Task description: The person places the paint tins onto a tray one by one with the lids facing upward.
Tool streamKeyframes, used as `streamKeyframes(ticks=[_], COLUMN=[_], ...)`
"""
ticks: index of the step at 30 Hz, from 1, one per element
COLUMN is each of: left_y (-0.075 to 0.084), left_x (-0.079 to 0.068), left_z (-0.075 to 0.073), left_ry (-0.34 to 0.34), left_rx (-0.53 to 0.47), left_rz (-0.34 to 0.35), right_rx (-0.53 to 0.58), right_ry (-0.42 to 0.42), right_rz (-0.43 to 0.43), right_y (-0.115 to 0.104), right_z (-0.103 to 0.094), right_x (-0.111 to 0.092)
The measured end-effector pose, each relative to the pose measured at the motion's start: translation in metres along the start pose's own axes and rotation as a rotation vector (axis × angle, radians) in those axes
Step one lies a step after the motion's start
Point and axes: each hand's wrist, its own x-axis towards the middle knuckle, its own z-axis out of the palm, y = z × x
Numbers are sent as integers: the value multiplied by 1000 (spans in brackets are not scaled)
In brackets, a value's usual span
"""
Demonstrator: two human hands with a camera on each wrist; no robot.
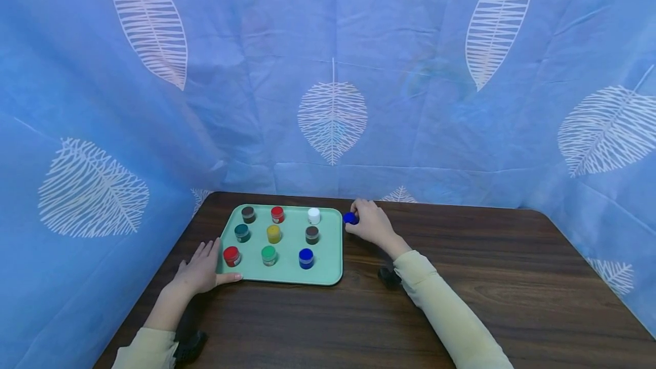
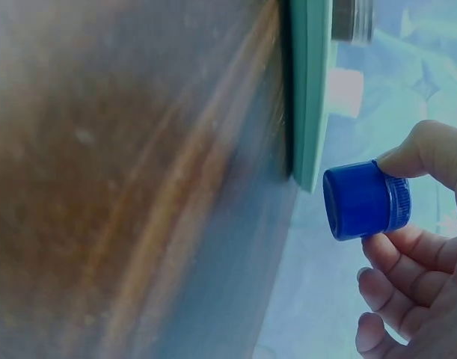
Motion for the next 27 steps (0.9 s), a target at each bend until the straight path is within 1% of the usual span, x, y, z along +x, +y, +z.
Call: streamKeyframes(ticks=[4, 12, 17, 22, 27], left_y=[1, 2, 1, 1, 2], left_x=[-1, -2, -2, -1, -1], left_z=[0, -2, -3, -3, -2], left_ry=[-10, -11, -8, -18, -23], left_rx=[-9, -13, -5, -14, -12], left_rz=[-7, -11, -4, -13, -16], right_rx=[15, 52, 75, 106, 124], right_ry=[3, 5, -7, -4, -39], right_rz=[-4, -67, -80, -95, -107], right_y=[-5, -13, -21, -27, -31], right_z=[-1, -2, -5, -6, -4], right_x=[-8, -23, -31, -39, -47])
